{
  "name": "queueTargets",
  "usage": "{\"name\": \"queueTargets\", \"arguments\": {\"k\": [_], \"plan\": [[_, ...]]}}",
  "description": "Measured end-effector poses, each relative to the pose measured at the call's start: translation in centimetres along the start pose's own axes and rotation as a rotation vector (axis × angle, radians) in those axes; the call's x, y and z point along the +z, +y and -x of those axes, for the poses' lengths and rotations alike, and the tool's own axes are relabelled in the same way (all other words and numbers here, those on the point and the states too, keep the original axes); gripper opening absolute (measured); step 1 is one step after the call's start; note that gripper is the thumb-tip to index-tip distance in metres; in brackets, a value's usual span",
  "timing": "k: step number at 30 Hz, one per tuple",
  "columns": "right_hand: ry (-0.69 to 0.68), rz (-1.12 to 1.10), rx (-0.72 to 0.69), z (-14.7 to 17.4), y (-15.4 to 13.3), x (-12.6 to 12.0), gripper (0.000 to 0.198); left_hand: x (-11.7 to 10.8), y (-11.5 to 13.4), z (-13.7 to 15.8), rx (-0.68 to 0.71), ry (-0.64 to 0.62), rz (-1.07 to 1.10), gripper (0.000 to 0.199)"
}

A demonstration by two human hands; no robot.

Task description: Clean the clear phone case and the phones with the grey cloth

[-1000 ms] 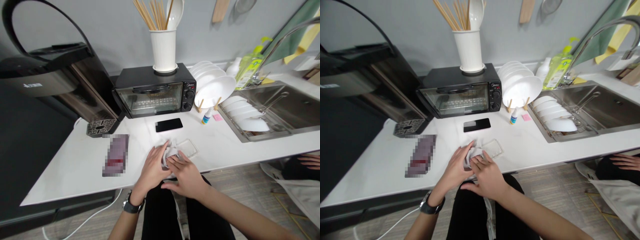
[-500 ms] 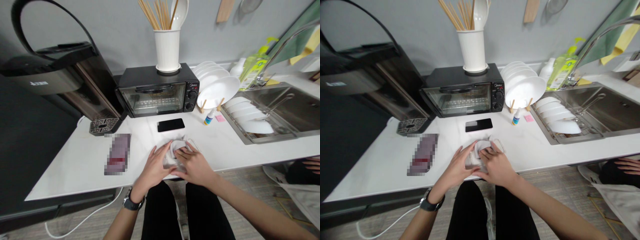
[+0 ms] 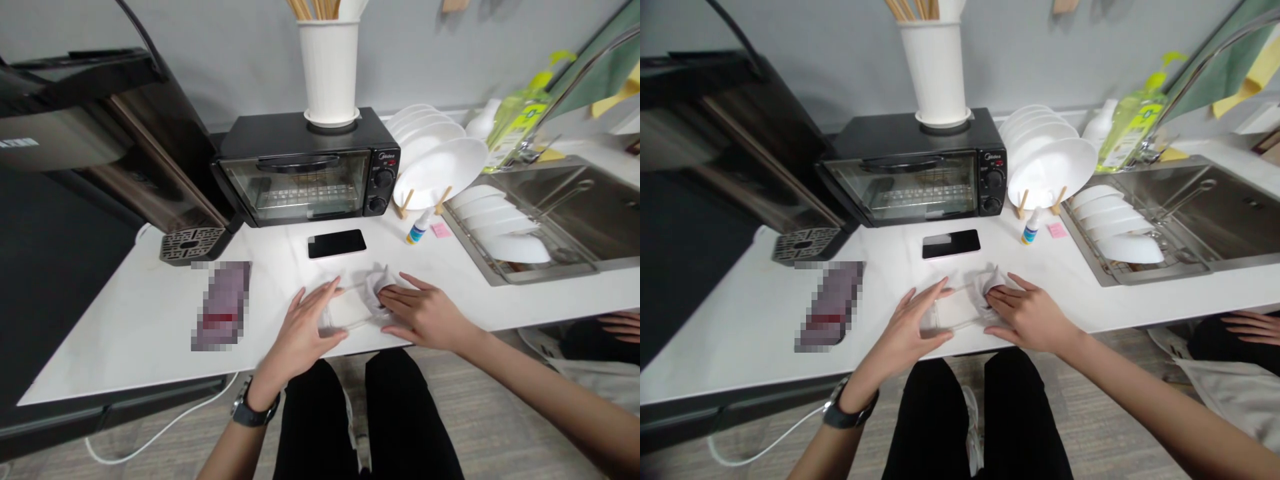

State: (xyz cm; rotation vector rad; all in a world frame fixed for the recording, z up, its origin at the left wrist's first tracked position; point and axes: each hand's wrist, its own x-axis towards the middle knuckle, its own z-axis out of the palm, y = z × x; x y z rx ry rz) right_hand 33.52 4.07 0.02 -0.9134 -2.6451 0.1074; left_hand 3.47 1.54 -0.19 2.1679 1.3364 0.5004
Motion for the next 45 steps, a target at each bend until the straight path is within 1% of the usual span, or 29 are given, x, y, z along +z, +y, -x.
{"name": "queueTargets", "arguments": {"k": [2,4,5,7,8,10,14,16,18,20,23,25,26,28,32,34,35,37,38,41,43,45], "plan": [[-0.004,-0.058,-0.045,-2.1,-1.3,1.2,0.059,0.0,-0.1,-0.1,0.000,-0.015,-0.005,0.101],[-0.005,-0.162,-0.104,-4.2,-3.3,2.4,0.061,0.1,-0.3,-0.1,0.005,-0.015,-0.020,0.100],[0.008,-0.204,-0.128,-4.9,-4.3,2.9,0.066,0.1,-0.4,-0.1,0.006,-0.008,-0.028,0.100],[0.005,-0.268,-0.146,-5.3,-5.7,3.4,0.066,0.2,-0.6,0.0,0.006,0.002,-0.035,0.103],[-0.001,-0.286,-0.142,-4.9,-5.9,3.4,0.065,0.2,-0.6,0.0,0.003,0.003,-0.034,0.106],[-0.021,-0.284,-0.119,-3.1,-5.1,2.7,0.058,0.2,-0.5,0.1,0.002,0.000,-0.030,0.109],[-0.011,-0.125,-0.033,1.2,-1.2,0.8,0.043,0.0,-0.2,0.1,0.003,0.007,-0.015,0.107],[0.008,-0.033,-0.002,1.8,0.2,0.3,0.039,-0.1,-0.1,0.0,0.003,0.004,-0.009,0.105],[0.024,0.016,0.004,0.8,0.1,0.6,0.046,-0.1,0.0,0.0,0.006,-0.007,-0.004,0.103],[0.026,-0.004,-0.027,-1.4,-1.3,1.6,0.059,-0.2,0.0,-0.1,0.011,-0.019,-0.007,0.101],[0.003,-0.135,-0.132,-4.7,-4.3,3.0,0.063,-0.3,0.0,-0.1,0.022,-0.026,-0.020,0.099],[-0.016,-0.212,-0.197,-5.3,-5.4,3.2,0.061,-0.4,-0.1,-0.1,0.025,-0.016,-0.029,0.100],[-0.028,-0.237,-0.218,-5.1,-5.4,2.9,0.059,-0.4,-0.2,0.0,0.026,-0.011,-0.033,0.101],[-0.062,-0.255,-0.237,-3.7,-4.2,1.9,0.054,-0.3,-0.3,0.0,0.028,0.001,-0.038,0.105],[-0.092,-0.162,-0.181,-0.1,0.8,-0.6,0.039,-0.3,-0.2,0.1,0.022,0.004,-0.038,0.106],[-0.077,-0.110,-0.161,0.3,2.5,-0.9,0.039,-0.3,-0.1,0.1,0.013,-0.009,-0.041,0.104],[-0.066,-0.097,-0.152,0.0,2.7,-0.8,0.042,-0.3,-0.1,0.0,0.011,-0.015,-0.045,0.104],[-0.044,-0.106,-0.143,-1.5,1.7,0.2,0.052,-0.3,-0.2,0.0,0.012,-0.025,-0.063,0.104],[-0.036,-0.125,-0.141,-2.5,0.6,0.9,0.057,-0.2,-0.3,0.0,0.016,-0.028,-0.077,0.104],[-0.028,-0.216,-0.195,-5.1,-3.4,2.8,0.068,0.0,-0.7,0.2,0.031,-0.011,-0.121,0.104],[-0.039,-0.250,-0.211,-5.4,-5.2,3.3,0.068,0.1,-0.8,0.4,0.024,0.004,-0.125,0.105],[-0.045,-0.264,-0.205,-4.3,-5.2,3.1,0.060,0.1,-0.8,0.6,0.005,0.006,-0.104,0.106]]}}
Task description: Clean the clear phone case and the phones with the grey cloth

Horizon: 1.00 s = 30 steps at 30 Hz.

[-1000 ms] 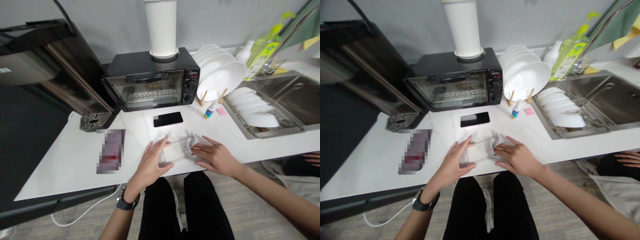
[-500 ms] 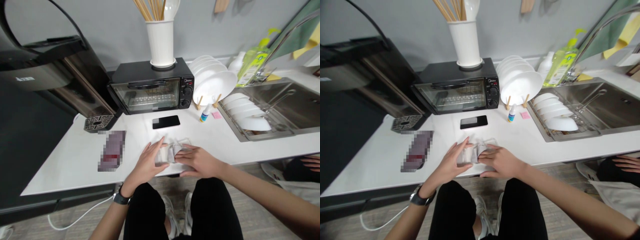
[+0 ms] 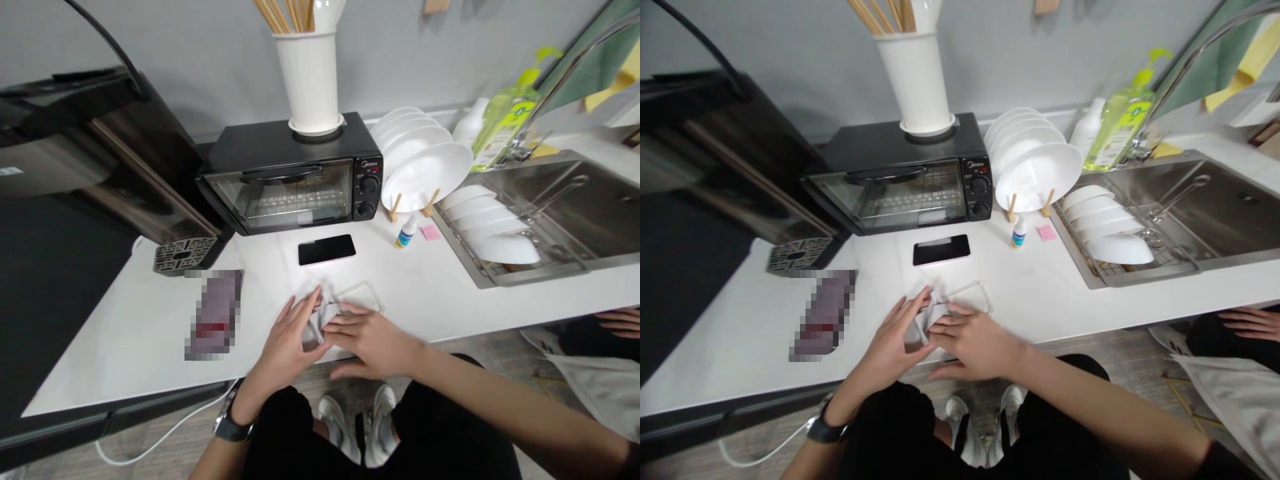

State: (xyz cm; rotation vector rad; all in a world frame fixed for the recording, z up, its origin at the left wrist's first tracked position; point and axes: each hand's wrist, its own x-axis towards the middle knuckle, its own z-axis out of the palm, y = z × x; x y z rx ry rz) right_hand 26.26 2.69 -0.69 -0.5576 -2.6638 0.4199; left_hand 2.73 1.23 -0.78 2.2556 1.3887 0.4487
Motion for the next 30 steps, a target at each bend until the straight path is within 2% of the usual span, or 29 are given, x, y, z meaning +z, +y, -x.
{"name": "queueTargets", "arguments": {"k": [4,7,11,15,17,19,22,24,27,30], "plan": [[0.044,0.066,0.077,4.9,2.2,-2.2,0.042,0.0,0.5,0.0,-0.010,-0.011,0.040,0.107],[0.095,0.195,0.192,6.4,3.6,-3.3,0.038,-0.1,0.9,-0.4,-0.011,-0.034,0.067,0.104],[0.130,0.229,0.261,3.1,1.6,-1.5,0.054,0.1,1.1,-0.7,0.019,-0.028,0.059,0.102],[0.149,0.087,0.148,-0.2,-1.4,0.8,0.056,0.4,1.0,-0.5,0.042,-0.004,0.034,0.097],[0.146,0.043,0.140,0.5,-1.6,0.8,0.047,0.5,1.0,-0.4,0.043,0.021,0.023,0.098],[0.157,0.030,0.171,2.5,-1.0,0.2,0.036,0.5,1.0,-0.4,0.038,0.039,0.019,0.100],[0.220,0.117,0.306,5.6,0.3,-1.0,0.033,0.5,1.3,-0.6,0.036,0.046,0.026,0.099],[0.258,0.207,0.426,6.3,0.6,-1.3,0.032,0.4,1.4,-0.7,0.036,0.037,0.037,0.097],[0.277,0.271,0.516,4.2,-0.4,-0.4,0.040,0.1,1.3,-0.7,0.042,0.012,0.058,0.096],[0.233,0.175,0.403,0.7,-2.4,1.1,0.052,-0.2,1.0,-0.6,0.063,-0.013,0.076,0.094]]}}
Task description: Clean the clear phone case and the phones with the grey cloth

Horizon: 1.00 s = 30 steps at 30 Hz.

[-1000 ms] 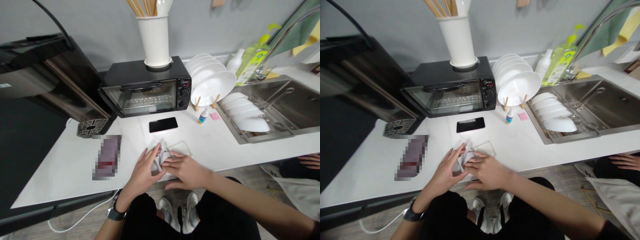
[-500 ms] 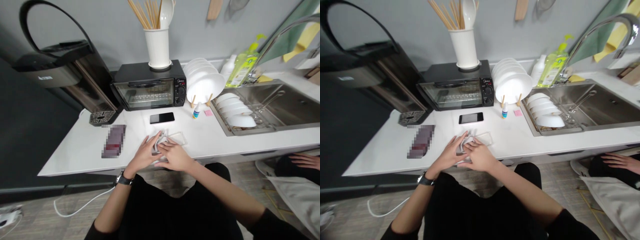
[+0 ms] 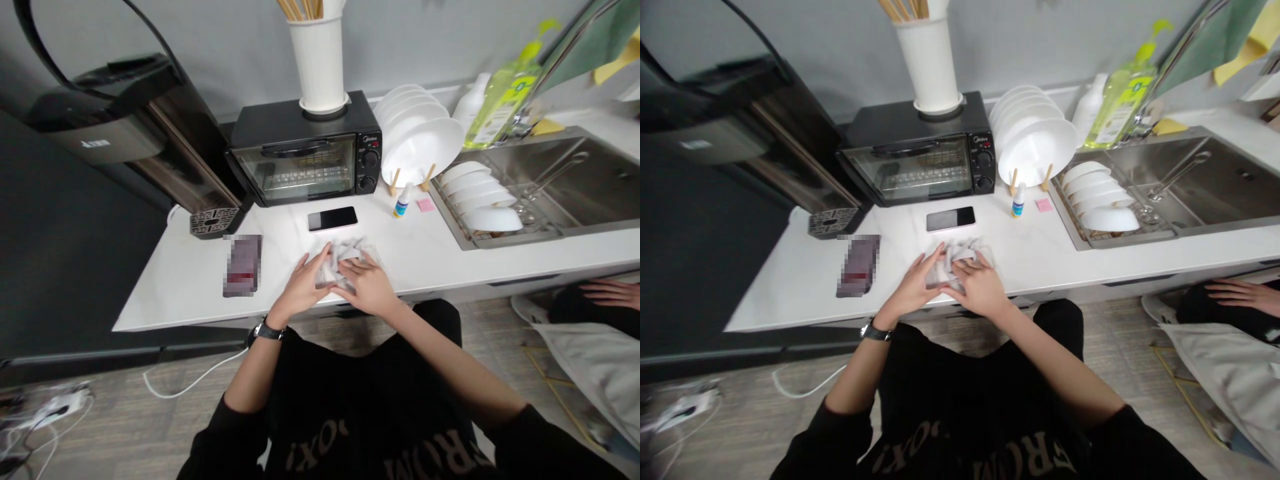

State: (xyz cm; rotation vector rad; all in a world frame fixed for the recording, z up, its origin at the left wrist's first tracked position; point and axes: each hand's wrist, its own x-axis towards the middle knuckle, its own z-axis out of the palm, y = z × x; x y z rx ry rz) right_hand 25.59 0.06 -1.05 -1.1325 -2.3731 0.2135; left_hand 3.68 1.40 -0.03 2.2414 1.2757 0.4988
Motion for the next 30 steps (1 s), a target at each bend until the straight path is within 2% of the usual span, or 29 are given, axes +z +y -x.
{"name": "queueTargets", "arguments": {"k": [3,5,9,11,14,17,20,23,26,28,30], "plan": [[-0.078,-0.123,-0.113,-0.5,-1.7,0.4,0.046,0.0,-0.2,0.2,0.014,-0.020,0.000,0.096],[-0.095,-0.140,-0.110,0.6,-0.9,-0.3,0.037,0.1,-0.2,0.3,0.014,-0.007,-0.008,0.099],[-0.007,-0.014,0.051,3.6,2.6,-2.7,0.029,0.2,0.0,0.3,0.013,0.029,-0.020,0.100],[0.045,0.070,0.143,3.9,3.3,-3.1,0.030,0.2,0.0,0.2,0.012,0.019,-0.019,0.099],[0.065,0.094,0.187,2.3,1.9,-1.9,0.037,0.0,0.0,0.0,0.016,-0.009,-0.018,0.097],[-0.002,-0.036,0.070,-0.1,-1.0,0.2,0.042,0.0,-0.2,-0.2,0.026,-0.020,-0.024,0.096],[-0.064,-0.159,-0.032,-0.7,-2.6,0.8,0.041,0.0,-0.3,-0.2,0.031,-0.010,-0.041,0.098],[-0.064,-0.159,-0.001,1.2,-1.2,-0.6,0.032,0.0,-0.3,-0.2,0.031,0.001,-0.054,0.099],[0.008,-0.059,0.112,3.4,1.7,-2.4,0.030,0.1,-0.1,-0.2,0.027,0.007,-0.054,0.099],[0.042,0.024,0.170,3.8,3.0,-3.0,0.031,0.1,-0.1,-0.2,0.026,0.007,-0.049,0.099],[0.043,0.085,0.186,3.0,2.9,-2.7,0.037,0.1,-0.1,-0.2,0.035,-0.003,-0.038,0.100]]}}
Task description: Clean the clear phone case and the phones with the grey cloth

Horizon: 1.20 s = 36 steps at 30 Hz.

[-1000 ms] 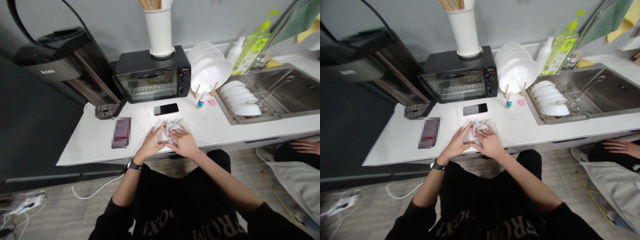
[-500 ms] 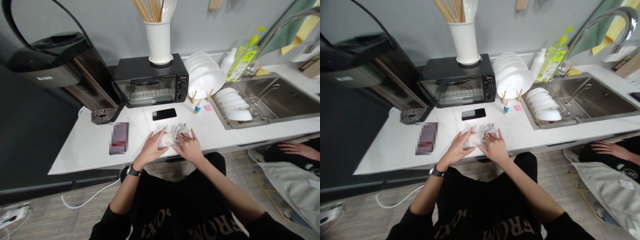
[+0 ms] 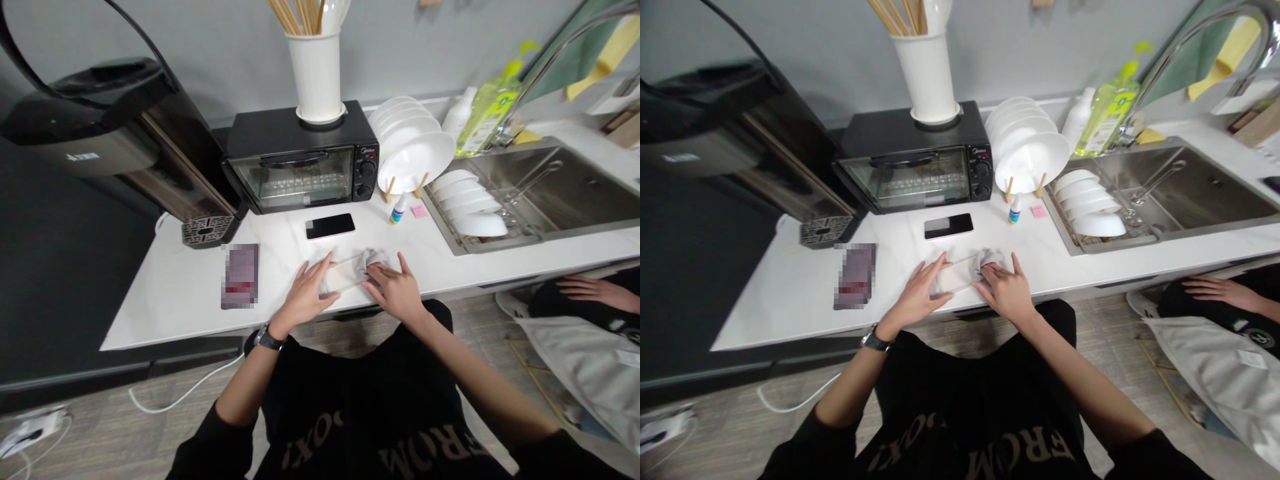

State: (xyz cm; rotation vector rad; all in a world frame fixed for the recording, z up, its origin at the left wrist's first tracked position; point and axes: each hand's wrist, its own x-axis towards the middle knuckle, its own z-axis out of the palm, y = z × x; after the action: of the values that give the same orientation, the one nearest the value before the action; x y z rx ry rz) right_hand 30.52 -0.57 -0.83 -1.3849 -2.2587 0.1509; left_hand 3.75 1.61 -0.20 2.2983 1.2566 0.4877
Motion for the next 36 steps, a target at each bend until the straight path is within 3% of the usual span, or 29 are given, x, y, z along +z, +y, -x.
{"name": "queueTargets", "arguments": {"k": [3,7,10,15,19,22,24,28,32,36], "plan": [[-0.044,-0.009,-0.067,-1.7,-2.9,1.6,0.052,-0.1,-0.2,0.0,0.012,-0.021,0.014,0.100],[-0.151,-0.184,-0.245,-2.4,-5.8,2.6,0.050,-0.2,-0.4,0.0,0.002,-0.033,0.003,0.102],[-0.180,-0.224,-0.255,-1.0,-3.7,1.3,0.038,-0.2,-0.3,0.1,0.001,-0.020,0.005,0.104],[-0.114,-0.055,-0.111,0.5,1.7,-1.4,0.035,0.0,0.0,0.0,0.001,-0.004,-0.002,0.102],[-0.079,-0.024,-0.093,-1.3,-1.0,0.6,0.047,-0.1,0.0,-0.1,-0.005,-0.021,-0.004,0.102],[-0.115,-0.148,-0.208,-2.3,-4.8,2.7,0.051,-0.1,-0.2,-0.1,-0.011,-0.037,-0.007,0.104],[-0.138,-0.221,-0.255,-2.1,-5.6,3.0,0.048,-0.1,-0.3,-0.1,-0.007,-0.026,-0.005,0.106],[-0.157,-0.221,-0.200,-0.2,-2.0,0.6,0.033,0.0,-0.2,0.0,0.007,0.006,0.007,0.107],[-0.084,-0.064,-0.070,0.6,1.7,-1.3,0.034,-0.1,0.0,-0.1,-0.001,-0.014,-0.005,0.104],[-0.042,-0.008,-0.086,-1.2,-1.3,0.8,0.050,-0.1,-0.1,-0.2,0.012,-0.027,-0.001,0.102]]}}
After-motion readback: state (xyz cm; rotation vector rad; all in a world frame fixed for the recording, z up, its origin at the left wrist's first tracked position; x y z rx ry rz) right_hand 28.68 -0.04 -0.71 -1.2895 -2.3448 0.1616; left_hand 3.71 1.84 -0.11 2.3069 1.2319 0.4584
